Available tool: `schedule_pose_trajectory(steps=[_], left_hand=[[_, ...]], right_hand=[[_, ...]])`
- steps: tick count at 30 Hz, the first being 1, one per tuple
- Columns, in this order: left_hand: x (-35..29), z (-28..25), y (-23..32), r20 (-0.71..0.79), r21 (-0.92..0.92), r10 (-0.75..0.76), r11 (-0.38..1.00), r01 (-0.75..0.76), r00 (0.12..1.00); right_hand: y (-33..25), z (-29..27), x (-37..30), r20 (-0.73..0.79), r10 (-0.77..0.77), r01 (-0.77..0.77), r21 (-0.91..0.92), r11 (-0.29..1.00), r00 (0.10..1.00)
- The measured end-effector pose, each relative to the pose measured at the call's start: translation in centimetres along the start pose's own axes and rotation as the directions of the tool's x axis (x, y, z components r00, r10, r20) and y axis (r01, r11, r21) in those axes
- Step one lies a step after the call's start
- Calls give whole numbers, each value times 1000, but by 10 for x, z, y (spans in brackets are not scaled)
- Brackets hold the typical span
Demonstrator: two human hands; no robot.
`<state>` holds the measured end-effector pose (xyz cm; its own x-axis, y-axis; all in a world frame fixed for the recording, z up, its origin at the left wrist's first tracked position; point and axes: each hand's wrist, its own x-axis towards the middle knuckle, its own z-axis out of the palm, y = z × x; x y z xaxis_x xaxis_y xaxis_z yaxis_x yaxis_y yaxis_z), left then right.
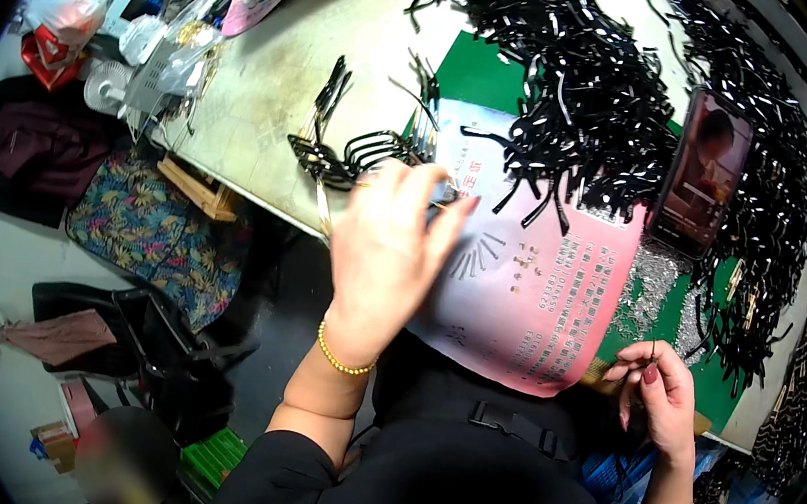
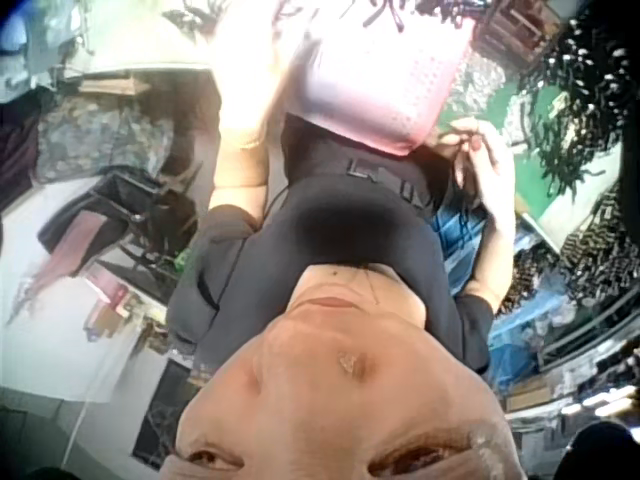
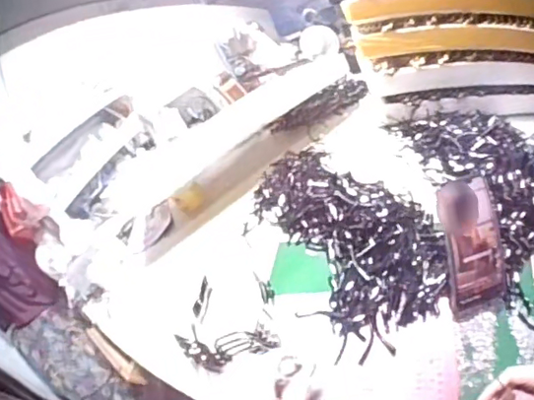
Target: The person assembles eyeglasses by attaching black plastic temples to eyeglass frames using a screwdriver. They repeatedly pick up temples and frames, align the hinge, and tighten screws. Completed glasses are placed on the table.
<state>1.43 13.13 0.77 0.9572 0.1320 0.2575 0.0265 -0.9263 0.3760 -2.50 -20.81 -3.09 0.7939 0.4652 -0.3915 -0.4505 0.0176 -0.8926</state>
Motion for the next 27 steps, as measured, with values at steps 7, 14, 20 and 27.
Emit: schedule_pose_trajectory(steps=[7,14,20,27], left_hand=[[42,-17,-83,165,304,239,910,-280,957],[47,-57,27,-75,-435,388,816,-380,919],[102,17,309,-53,-502,778,521,-690,626],[204,246,594,-63,221,988,150,-964,139]], right_hand=[[9,-15,-7,48,-113,106,131,986,992],[-43,-78,-24,473,-178,228,-51,972,863],[-78,-186,-31,347,-229,112,327,938,910],[-55,-183,-21,342,-327,57,609,791,881]])
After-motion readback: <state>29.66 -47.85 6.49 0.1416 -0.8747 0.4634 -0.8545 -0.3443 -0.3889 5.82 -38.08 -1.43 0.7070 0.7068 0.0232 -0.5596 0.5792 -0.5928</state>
